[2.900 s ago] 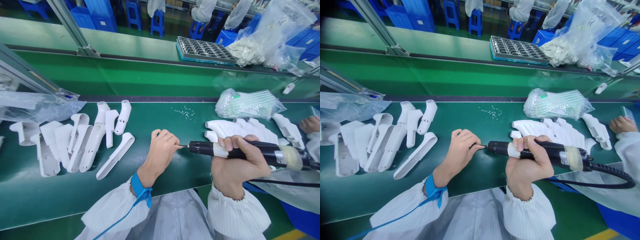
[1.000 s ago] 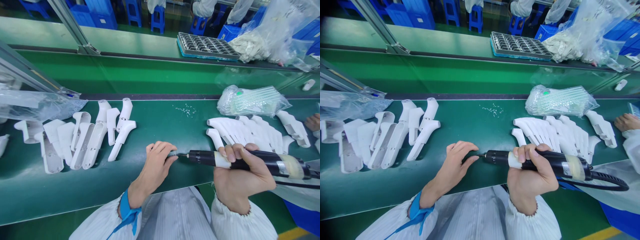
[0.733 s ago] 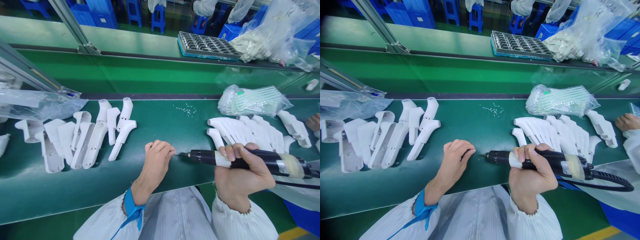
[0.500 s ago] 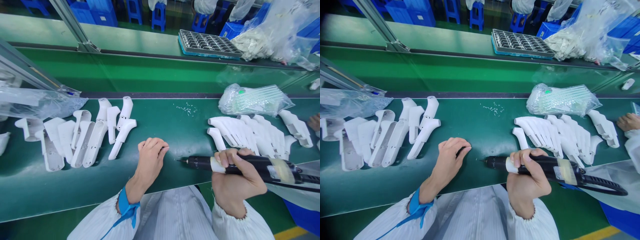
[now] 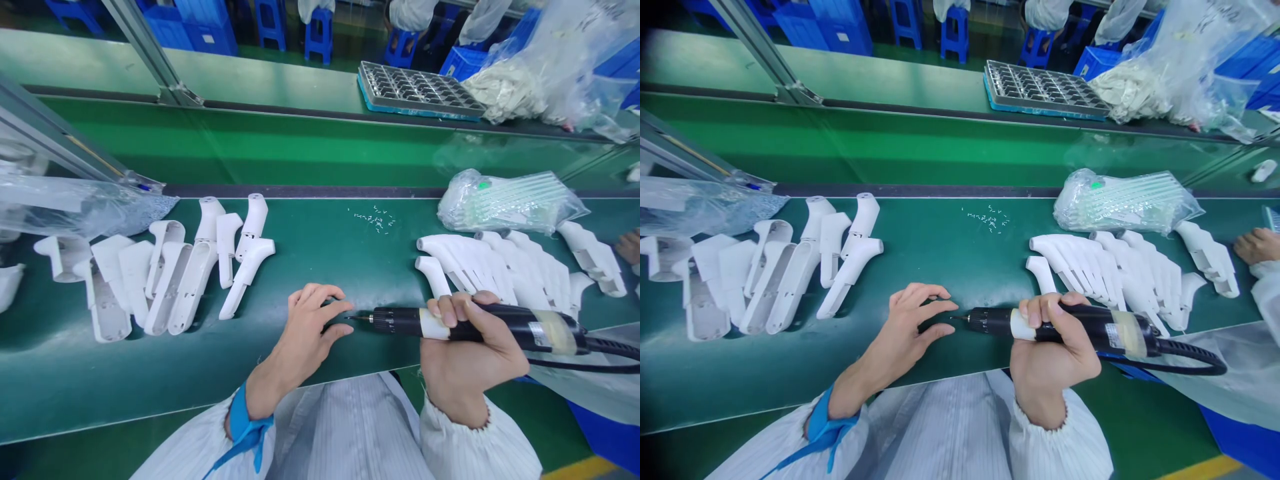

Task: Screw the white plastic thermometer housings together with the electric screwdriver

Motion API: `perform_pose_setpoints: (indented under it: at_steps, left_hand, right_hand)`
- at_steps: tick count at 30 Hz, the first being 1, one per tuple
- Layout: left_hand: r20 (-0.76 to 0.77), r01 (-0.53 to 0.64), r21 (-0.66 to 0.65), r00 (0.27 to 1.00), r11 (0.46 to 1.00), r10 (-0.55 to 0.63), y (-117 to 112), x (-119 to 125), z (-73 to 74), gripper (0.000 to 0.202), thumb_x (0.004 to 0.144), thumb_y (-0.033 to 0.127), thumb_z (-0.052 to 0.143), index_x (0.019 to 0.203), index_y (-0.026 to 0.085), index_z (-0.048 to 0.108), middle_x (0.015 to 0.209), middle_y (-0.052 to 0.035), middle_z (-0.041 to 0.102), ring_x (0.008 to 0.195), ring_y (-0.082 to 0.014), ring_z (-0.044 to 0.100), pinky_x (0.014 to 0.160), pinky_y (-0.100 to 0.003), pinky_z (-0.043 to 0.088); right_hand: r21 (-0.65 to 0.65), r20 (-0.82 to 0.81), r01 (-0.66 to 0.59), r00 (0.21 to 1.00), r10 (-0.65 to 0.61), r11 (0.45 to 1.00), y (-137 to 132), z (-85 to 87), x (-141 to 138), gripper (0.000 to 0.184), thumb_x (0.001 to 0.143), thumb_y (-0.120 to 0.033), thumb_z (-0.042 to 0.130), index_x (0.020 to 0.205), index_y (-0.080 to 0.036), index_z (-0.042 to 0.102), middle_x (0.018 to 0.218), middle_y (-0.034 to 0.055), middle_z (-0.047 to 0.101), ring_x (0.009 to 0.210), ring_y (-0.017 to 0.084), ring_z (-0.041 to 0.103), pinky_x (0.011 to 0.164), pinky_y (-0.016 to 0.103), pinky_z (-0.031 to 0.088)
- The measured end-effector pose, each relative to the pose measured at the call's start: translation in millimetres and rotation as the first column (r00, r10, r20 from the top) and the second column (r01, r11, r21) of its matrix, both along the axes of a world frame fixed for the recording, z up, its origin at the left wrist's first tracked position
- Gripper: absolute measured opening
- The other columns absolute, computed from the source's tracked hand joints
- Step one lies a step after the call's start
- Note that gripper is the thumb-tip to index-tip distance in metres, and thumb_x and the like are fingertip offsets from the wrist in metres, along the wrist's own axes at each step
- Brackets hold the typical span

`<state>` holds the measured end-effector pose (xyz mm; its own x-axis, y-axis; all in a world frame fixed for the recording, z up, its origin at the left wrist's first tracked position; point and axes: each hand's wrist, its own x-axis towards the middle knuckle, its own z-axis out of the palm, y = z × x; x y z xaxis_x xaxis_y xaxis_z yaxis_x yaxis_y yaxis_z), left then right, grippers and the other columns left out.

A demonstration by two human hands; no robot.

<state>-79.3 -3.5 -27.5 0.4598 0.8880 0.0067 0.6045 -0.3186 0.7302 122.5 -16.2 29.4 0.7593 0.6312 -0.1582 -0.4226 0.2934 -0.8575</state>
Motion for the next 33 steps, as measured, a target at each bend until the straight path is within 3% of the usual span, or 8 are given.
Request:
perform_pose_setpoints:
  at_steps: [4,12,16,19,22,24,29,33]
  left_hand:
    - [0.081,-0.018,-0.020,0.997,1.000,0.019,0,10,-0.9,0.018,0.106,0.025,0.062,0.096,0.028,0.077,0.106,0.0037,0.077,0.100,-0.0181,0.064,0.095,-0.041,0.033]
    - [0.031,-0.050,0.207,0.999,0.977,0.044,2,14,-4.7,0.018,0.099,0.026,0.074,0.082,0.020,0.072,0.085,0.0047,0.077,0.083,-0.0167,0.065,0.088,-0.039,0.034]
    - [0.096,-0.062,0.125,0.994,0.990,0.050,1,13,-7.6,0.018,0.105,0.024,0.064,0.091,0.021,0.076,0.089,0.0030,0.080,0.079,-0.0168,0.065,0.083,-0.037,0.040]
    - [0.134,-0.219,-0.039,0.966,0.975,0.222,0,13,-3.6,0.020,0.104,0.027,0.063,0.092,0.024,0.079,0.088,0.0022,0.081,0.077,-0.0179,0.067,0.080,-0.036,0.043]
    - [0.170,-0.360,-0.323,0.887,0.875,0.428,1,15,5.4,0.025,0.099,0.040,0.068,0.082,0.025,0.079,0.075,0.0021,0.077,0.067,-0.0171,0.064,0.069,-0.033,0.043]
    - [0.219,-0.363,-0.512,0.821,0.778,0.527,3,17,11.5,0.036,0.095,0.053,0.070,0.076,0.023,0.078,0.068,0.0004,0.073,0.060,-0.0157,0.058,0.062,-0.031,0.041]
    - [0.409,-0.046,-0.866,0.506,0.497,0.760,7,31,20.8,0.042,0.084,0.060,0.082,0.083,0.018,0.079,0.081,-0.0043,0.074,0.071,-0.0136,0.059,0.071,-0.027,0.047]
    - [0.419,0.087,-0.906,0.316,0.414,0.851,8,45,25.4,0.042,0.076,0.054,0.091,0.083,0.015,0.079,0.080,-0.0033,0.069,0.071,-0.0103,0.055,0.071,-0.023,0.046]
  right_hand:
    - [0.007,0.005,-0.007,1.000,0.007,1.000,-1,2.8,3,0.023,0.066,-0.022,0.068,0.079,-0.021,0.050,0.059,-0.0049,0.036,0.050,0.009,0.037,0.051,0.024,0.040]
    - [0.010,-0.011,-0.012,1.000,0.012,1.000,-2,6.8,3,0.028,0.060,-0.020,0.069,0.079,-0.021,0.049,0.058,-0.0055,0.036,0.050,0.009,0.036,0.049,0.024,0.039]
    - [0.009,0.003,-0.012,1.000,0.012,1.000,-2,7.9,5,0.027,0.063,-0.021,0.067,0.081,-0.021,0.047,0.060,-0.0053,0.036,0.050,0.008,0.037,0.050,0.022,0.040]
    - [0.020,-0.006,0.006,1.000,-0.006,1.000,-1,10.3,9,0.028,0.061,-0.021,0.066,0.082,-0.021,0.047,0.061,-0.0052,0.035,0.051,0.008,0.036,0.050,0.022,0.041]
    - [0.045,-0.008,0.030,1.000,-0.030,0.999,1,15.4,10,0.026,0.060,-0.021,0.064,0.080,-0.021,0.048,0.061,-0.0052,0.033,0.050,0.008,0.035,0.050,0.022,0.041]
    - [0.068,0.002,0.032,0.999,-0.032,0.997,3,19.6,9,0.024,0.060,-0.020,0.063,0.079,-0.021,0.048,0.060,-0.0052,0.032,0.050,0.008,0.034,0.049,0.022,0.039]
    - [0.144,0.042,0.026,0.999,-0.033,0.989,7,29.0,1,0.024,0.060,-0.020,0.066,0.079,-0.021,0.051,0.060,-0.0054,0.036,0.049,0.009,0.034,0.048,0.023,0.038]
    - [0.172,0.069,0.028,0.997,-0.040,0.985,9,32.5,-7,0.024,0.058,-0.020,0.067,0.077,-0.022,0.052,0.057,-0.0057,0.038,0.048,0.009,0.033,0.047,0.024,0.037]
